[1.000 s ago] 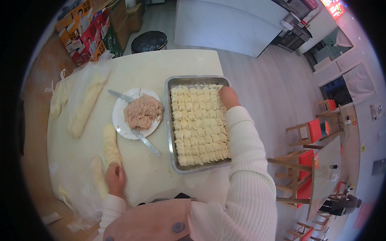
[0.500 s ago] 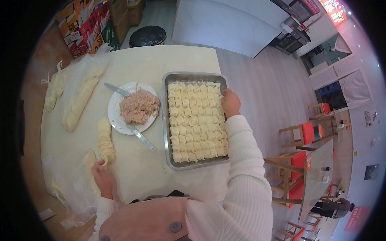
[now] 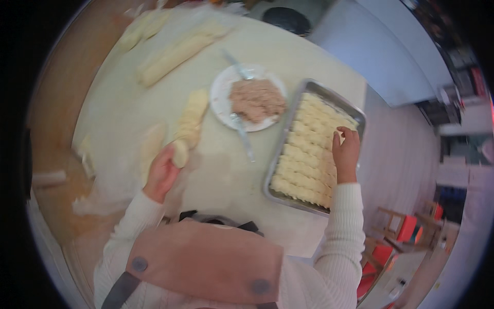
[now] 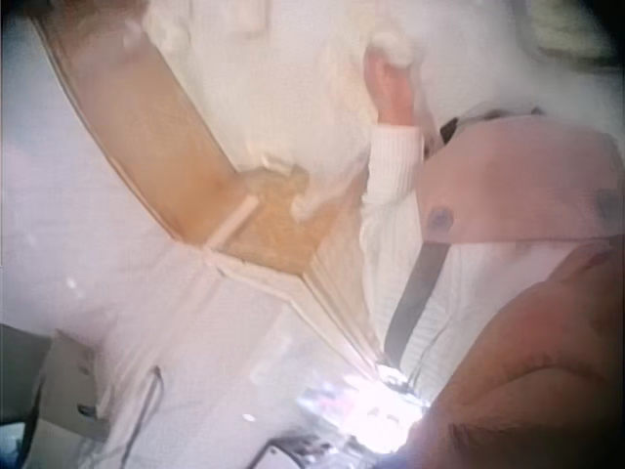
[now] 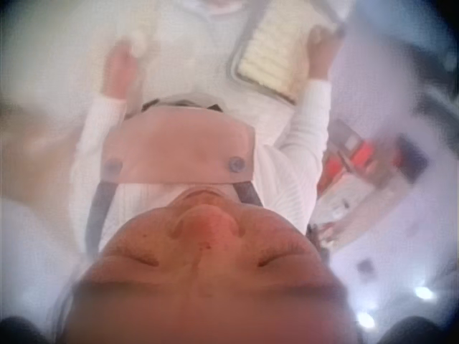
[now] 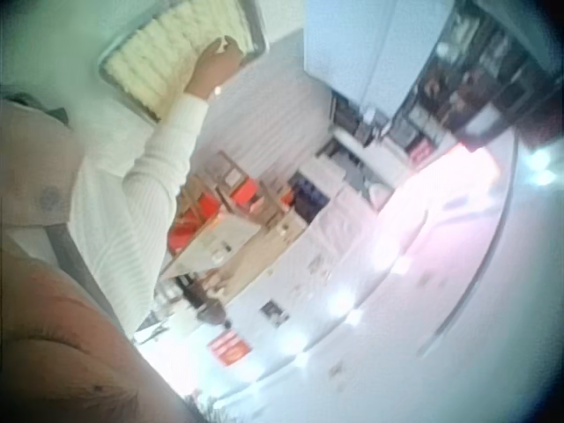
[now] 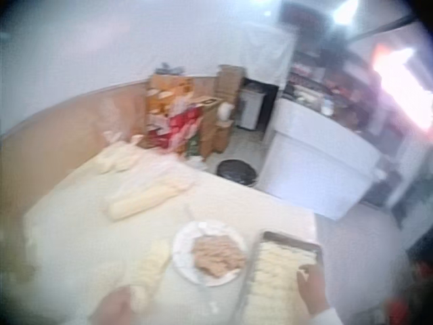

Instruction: The person repeatedly scoops filling onto round dough wrappers, folds and pleats them into dumplings, and places them in a metal tray. The person then moves the tray and retrieves an empty tray from a cabinet.

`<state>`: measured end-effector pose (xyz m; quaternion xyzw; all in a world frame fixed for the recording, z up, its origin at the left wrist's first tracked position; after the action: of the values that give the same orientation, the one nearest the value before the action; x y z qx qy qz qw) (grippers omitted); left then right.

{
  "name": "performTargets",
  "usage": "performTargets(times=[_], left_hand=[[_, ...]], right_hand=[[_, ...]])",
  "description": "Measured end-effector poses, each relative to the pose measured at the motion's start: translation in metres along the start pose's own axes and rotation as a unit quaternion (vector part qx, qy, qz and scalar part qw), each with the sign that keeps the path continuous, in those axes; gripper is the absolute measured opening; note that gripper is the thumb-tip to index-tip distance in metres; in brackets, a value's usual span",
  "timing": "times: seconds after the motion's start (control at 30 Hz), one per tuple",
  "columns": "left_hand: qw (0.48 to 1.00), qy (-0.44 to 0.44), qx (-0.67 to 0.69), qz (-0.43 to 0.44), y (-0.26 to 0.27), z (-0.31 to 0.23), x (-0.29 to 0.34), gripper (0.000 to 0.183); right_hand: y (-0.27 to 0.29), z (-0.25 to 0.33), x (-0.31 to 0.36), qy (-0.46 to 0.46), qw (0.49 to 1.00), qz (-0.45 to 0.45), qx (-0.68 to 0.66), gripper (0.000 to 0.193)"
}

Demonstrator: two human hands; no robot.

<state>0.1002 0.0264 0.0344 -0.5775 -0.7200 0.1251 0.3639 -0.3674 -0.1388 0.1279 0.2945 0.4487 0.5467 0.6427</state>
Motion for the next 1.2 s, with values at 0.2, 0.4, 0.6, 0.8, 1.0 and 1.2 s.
performTargets(times=[0.2, 0.4, 0.6, 0.8, 1.0, 1.2], left_hand=[[0.992, 0.032, -0.095, 0.077, -0.067, -0.008, 0.028, 0.037], [0.985, -0.012, -0.129, 0.117, -0.084, -0.019, 0.048, 0.020], [0.970, -0.077, -0.182, 0.138, -0.083, -0.020, 0.056, 0.010], [0.974, -0.047, -0.201, 0.098, -0.071, -0.014, 0.055, 0.016], [0.996, -0.049, -0.042, 0.063, -0.060, -0.019, 0.052, 0.023], [0.996, -0.074, -0.003, 0.052, -0.057, -0.021, 0.046, 0.025]], right_hand=[[-0.079, 0.196, 0.102, -0.055, 0.850, 0.287, -0.438, 0.017], [-0.090, 0.271, 0.134, -0.155, 0.688, 0.327, -0.629, 0.018], [-0.096, 0.288, 0.155, -0.190, 0.629, 0.341, -0.672, 0.018], [-0.090, 0.290, 0.155, -0.134, 0.705, 0.309, -0.624, 0.017], [-0.097, 0.288, 0.152, -0.174, 0.648, 0.266, -0.693, 0.019], [-0.098, 0.285, 0.145, -0.157, 0.670, 0.225, -0.690, 0.025]])
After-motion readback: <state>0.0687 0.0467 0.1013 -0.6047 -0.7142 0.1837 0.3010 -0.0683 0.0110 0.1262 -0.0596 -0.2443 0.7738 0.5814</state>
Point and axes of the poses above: each hand's wrist, its own x-axis away from the middle knuckle, its own y-axis out of the back of the hand, z = x × y, the point moved 8 cm from there along -x, towards the middle knuckle, and after that the axes turned 9 degrees about -x, right-handed, at the moved point
